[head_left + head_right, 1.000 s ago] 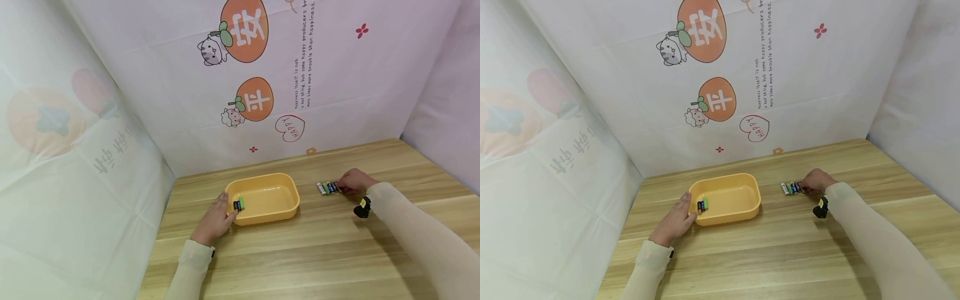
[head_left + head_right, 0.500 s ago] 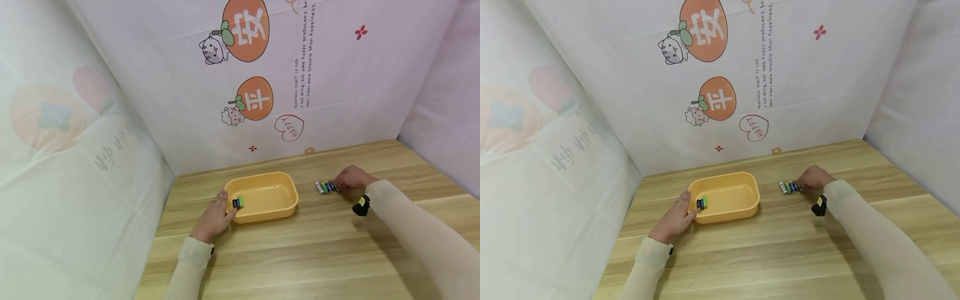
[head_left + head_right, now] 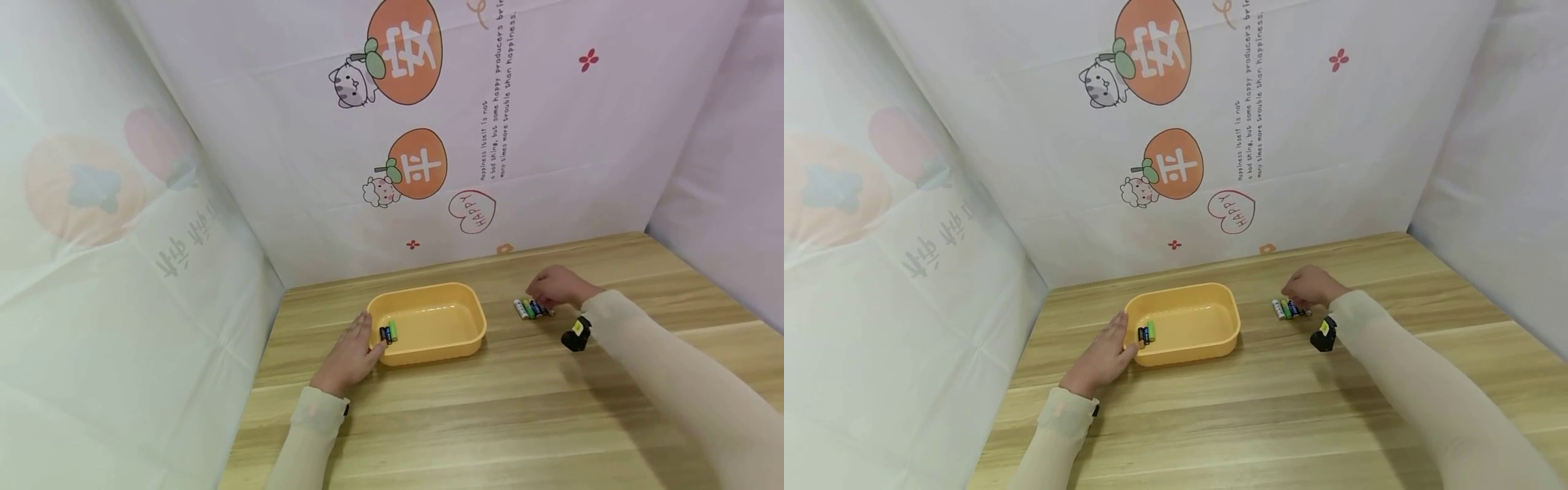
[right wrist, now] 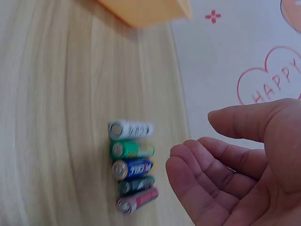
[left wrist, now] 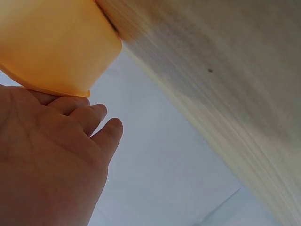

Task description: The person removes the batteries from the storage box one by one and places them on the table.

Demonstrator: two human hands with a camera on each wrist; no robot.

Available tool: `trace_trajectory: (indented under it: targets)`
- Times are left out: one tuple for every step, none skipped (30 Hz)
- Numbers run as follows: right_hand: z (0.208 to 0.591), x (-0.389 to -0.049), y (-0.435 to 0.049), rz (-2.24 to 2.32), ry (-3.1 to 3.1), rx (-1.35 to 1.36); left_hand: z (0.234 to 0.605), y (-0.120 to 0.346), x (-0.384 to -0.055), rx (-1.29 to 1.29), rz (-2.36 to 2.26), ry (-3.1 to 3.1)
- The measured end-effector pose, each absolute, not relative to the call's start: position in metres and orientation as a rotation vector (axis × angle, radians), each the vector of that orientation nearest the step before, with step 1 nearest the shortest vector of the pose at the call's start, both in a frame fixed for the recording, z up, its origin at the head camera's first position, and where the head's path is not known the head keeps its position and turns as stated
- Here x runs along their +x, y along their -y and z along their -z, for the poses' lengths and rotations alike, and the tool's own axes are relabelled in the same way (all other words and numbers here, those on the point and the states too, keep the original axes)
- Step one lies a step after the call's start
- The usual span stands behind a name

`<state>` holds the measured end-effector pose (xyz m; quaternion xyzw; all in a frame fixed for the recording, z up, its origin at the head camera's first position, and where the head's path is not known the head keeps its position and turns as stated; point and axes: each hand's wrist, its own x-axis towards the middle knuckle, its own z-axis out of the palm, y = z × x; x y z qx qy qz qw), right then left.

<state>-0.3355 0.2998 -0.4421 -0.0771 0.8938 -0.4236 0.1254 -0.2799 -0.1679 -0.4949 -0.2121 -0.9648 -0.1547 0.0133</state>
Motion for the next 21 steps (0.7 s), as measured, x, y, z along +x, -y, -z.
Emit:
trace_trajectory:
  targets:
    - [0.44, -0.335, -0.297, 1.23, -2.607, -0.235, 0.495, 0.168, -0.28, -0.662, 0.482, 3.001]
    - [0.438, -0.335, -0.294, 1.228, -2.607, -0.246, 0.495, 0.168, -0.28, -0.664, 0.481, 2.997]
    - [0.437, -0.335, -0.292, 1.224, -2.607, -0.252, 0.495, 0.168, -0.28, -0.663, 0.482, 2.995]
    - [0.436, -0.336, -0.29, 1.219, -2.607, -0.256, 0.495, 0.168, -0.28, -0.661, 0.48, 2.995]
    - [0.435, -0.337, -0.287, 1.213, -2.608, -0.254, 0.494, 0.168, -0.28, -0.657, 0.482, 2.999]
    - [0.434, -0.338, -0.284, 1.205, -2.612, -0.255, 0.494, 0.168, -0.28, -0.652, 0.478, 3.003]
    - [0.433, -0.339, -0.281, 1.199, -2.614, -0.253, 0.494, 0.168, -0.28, -0.648, 0.479, 3.008]
    - [0.433, -0.341, -0.278, 1.196, -2.613, -0.252, 0.494, 0.168, -0.28, -0.647, 0.477, 3.009]
    - [0.433, -0.343, -0.276, 1.192, -2.616, -0.25, 0.494, 0.168, -0.28, -0.649, 0.476, 3.009]
    - [0.433, -0.344, -0.273, 1.194, -2.614, -0.246, 0.494, 0.168, -0.28, -0.654, 0.476, 3.006]
    - [0.432, -0.345, -0.27, 1.196, -2.613, -0.248, 0.493, 0.167, -0.28, -0.659, 0.477, 3.003]
    - [0.431, -0.346, -0.268, 1.204, -2.606, -0.254, 0.493, 0.168, -0.28, -0.666, 0.472, 2.999]
    - [0.43, -0.347, -0.266, 1.209, -2.597, -0.255, 0.493, 0.168, -0.28, -0.672, 0.471, 2.995]
    - [0.429, -0.347, -0.264, 1.216, -2.593, -0.253, 0.493, 0.168, -0.28, -0.68, 0.471, 2.991]
    - [0.427, -0.348, -0.262, 1.221, -2.589, -0.255, 0.493, 0.168, -0.28, -0.685, 0.469, 2.992]
    - [0.426, -0.348, -0.259, 1.229, -2.582, -0.248, 0.493, 0.168, -0.28, -0.688, 0.466, 2.992]
    - [0.425, -0.349, -0.257, 1.235, -2.577, -0.253, 0.493, 0.168, -0.279, -0.689, 0.463, 2.994]
    - [0.423, -0.349, -0.255, 1.247, -2.567, -0.245, 0.494, 0.168, -0.279, -0.689, 0.457, 2.996]
    - [0.422, -0.349, -0.252, 1.251, -2.563, -0.245, 0.494, 0.169, -0.279, -0.688, 0.455, 2.999]
    - [0.421, -0.35, -0.249, 1.264, -2.555, -0.237, 0.494, 0.169, -0.279, -0.688, 0.453, 3.0]
    - [0.42, -0.351, -0.246, 1.273, -2.544, -0.237, 0.494, 0.169, -0.279, -0.687, 0.448, 3.002]
